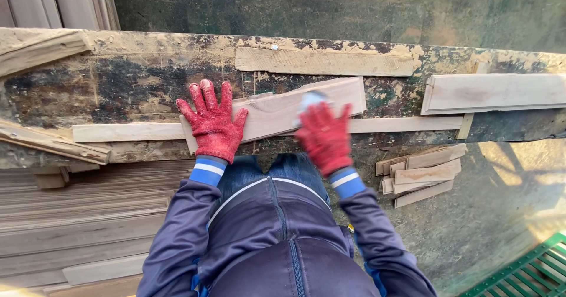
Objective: Sanding the edges and surfaces of wooden boards by hand using sandpaper on a workbench.
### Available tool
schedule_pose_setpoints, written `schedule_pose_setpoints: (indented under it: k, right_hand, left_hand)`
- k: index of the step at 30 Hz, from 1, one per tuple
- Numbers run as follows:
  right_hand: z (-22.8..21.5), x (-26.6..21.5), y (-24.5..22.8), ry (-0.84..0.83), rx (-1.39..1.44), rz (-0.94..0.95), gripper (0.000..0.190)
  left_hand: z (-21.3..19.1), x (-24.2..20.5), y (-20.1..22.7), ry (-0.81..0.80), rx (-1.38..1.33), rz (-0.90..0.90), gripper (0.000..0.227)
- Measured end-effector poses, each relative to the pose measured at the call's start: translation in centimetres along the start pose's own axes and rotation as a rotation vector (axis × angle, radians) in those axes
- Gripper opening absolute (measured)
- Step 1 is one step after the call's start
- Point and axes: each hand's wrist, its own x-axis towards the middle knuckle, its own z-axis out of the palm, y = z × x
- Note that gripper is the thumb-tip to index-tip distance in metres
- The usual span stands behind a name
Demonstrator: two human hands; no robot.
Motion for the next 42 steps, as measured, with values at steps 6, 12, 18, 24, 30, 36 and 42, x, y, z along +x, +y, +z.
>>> schedule_pose_setpoints:
  k: [6,12,18,24,30,36,42]
  right_hand:
    - [-3.6,0.6,1.7,-0.487,0.009,0.750,0.066]
    - [1.0,1.2,-2.5,0.011,-0.006,-0.009,0.065]
    - [-3.7,-1.1,4.3,-0.379,-0.548,0.411,0.049]
    - [0.0,0.8,-3.7,-0.073,0.109,0.048,0.061]
    - [-2.7,-3.4,7.2,-0.473,-0.857,0.329,0.055]
    - [0.1,0.0,-2.8,-0.003,0.003,0.106,0.063]
    - [-3.1,-1.4,5.0,-0.508,-0.731,0.213,0.051]
  left_hand:
    - [-0.3,-0.1,0.2,0.000,0.015,-0.014,0.076]
    - [-0.3,-0.1,0.2,-0.017,0.044,-0.021,0.076]
    - [-0.5,-0.1,0.4,-0.019,0.061,-0.034,0.077]
    - [-0.4,-0.3,0.3,-0.007,0.058,-0.022,0.076]
    - [-0.4,-0.3,0.4,-0.010,0.052,-0.030,0.076]
    - [-0.3,-0.2,0.3,0.003,0.056,-0.034,0.076]
    - [-0.3,-0.2,0.3,-0.012,0.063,-0.043,0.077]
